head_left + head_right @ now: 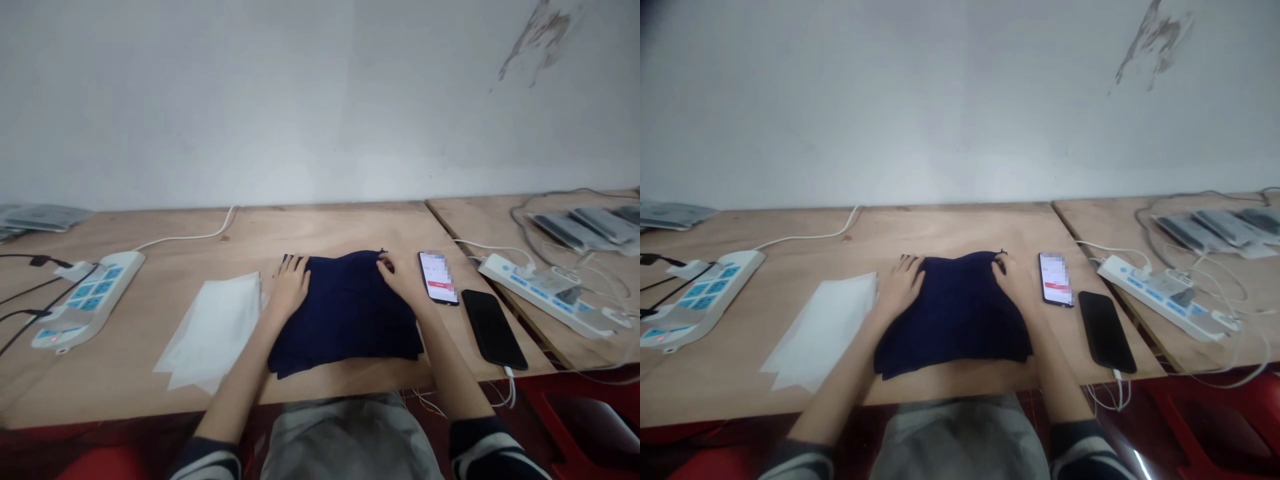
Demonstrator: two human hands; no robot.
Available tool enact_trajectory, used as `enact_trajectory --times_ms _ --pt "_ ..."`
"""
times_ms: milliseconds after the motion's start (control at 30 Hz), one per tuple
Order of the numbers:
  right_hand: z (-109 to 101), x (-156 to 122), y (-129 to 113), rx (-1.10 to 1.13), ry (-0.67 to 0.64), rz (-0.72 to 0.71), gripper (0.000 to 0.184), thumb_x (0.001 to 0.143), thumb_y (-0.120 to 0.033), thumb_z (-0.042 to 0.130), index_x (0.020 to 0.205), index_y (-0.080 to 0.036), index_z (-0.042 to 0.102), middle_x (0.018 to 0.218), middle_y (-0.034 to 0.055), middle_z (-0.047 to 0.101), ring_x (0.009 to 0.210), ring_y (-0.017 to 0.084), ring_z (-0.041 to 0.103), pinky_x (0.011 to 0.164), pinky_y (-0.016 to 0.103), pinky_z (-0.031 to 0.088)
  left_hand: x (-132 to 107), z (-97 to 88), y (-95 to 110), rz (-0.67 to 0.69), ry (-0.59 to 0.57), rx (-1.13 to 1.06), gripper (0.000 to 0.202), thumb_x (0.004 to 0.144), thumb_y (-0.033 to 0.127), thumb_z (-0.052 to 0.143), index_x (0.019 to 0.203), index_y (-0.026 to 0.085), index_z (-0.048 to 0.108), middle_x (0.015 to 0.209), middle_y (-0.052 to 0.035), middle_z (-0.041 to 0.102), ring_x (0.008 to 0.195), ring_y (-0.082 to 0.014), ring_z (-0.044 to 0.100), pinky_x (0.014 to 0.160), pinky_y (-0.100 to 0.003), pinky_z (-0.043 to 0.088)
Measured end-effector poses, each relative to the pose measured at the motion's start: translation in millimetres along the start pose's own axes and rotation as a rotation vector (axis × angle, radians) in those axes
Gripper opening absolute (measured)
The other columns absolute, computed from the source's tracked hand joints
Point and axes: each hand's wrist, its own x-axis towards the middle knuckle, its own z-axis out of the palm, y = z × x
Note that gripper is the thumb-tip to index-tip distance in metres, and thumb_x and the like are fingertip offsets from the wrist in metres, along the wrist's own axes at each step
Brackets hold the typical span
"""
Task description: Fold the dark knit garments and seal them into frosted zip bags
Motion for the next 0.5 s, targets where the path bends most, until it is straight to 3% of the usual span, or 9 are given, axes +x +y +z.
enact_trajectory --times_ms 133,300,500 --pt "-2 29 13 -0.061 0.054 0.019 0.037 0.094 -0.026 0.042 0.119 -0.013 0.066 0.121 0.0171 0.067 0.110 0.032 0.062 0.095 0.045 0.045 30 -9.9 -29 0.031 -0.047 0.054 0.043 0.093 0.017 0.036 0.128 0.018 0.061 0.128 -0.0143 0.065 0.122 -0.0292 0.057 0.106 -0.046 0.038" --pt "1 36 17 -0.093 0.029 -0.021 0.031 0.093 -0.022 0.044 0.106 -0.017 0.073 0.112 0.0122 0.071 0.105 0.028 0.062 0.093 0.039 0.045 47 -15.9 -50 -0.019 -0.051 0.101 0.035 0.089 0.016 0.047 0.118 0.017 0.067 0.119 -0.0167 0.067 0.115 -0.0327 0.058 0.101 -0.047 0.039" --pt "1 45 20 -0.162 -0.024 0.039 0.028 0.095 -0.023 0.048 0.101 -0.015 0.075 0.105 0.0140 0.072 0.095 0.024 0.066 0.083 0.032 0.045 72 -16.5 -66 -0.021 -0.119 0.100 0.020 0.082 0.020 0.060 0.096 0.020 0.074 0.104 -0.0106 0.072 0.106 -0.0273 0.062 0.094 -0.037 0.044"
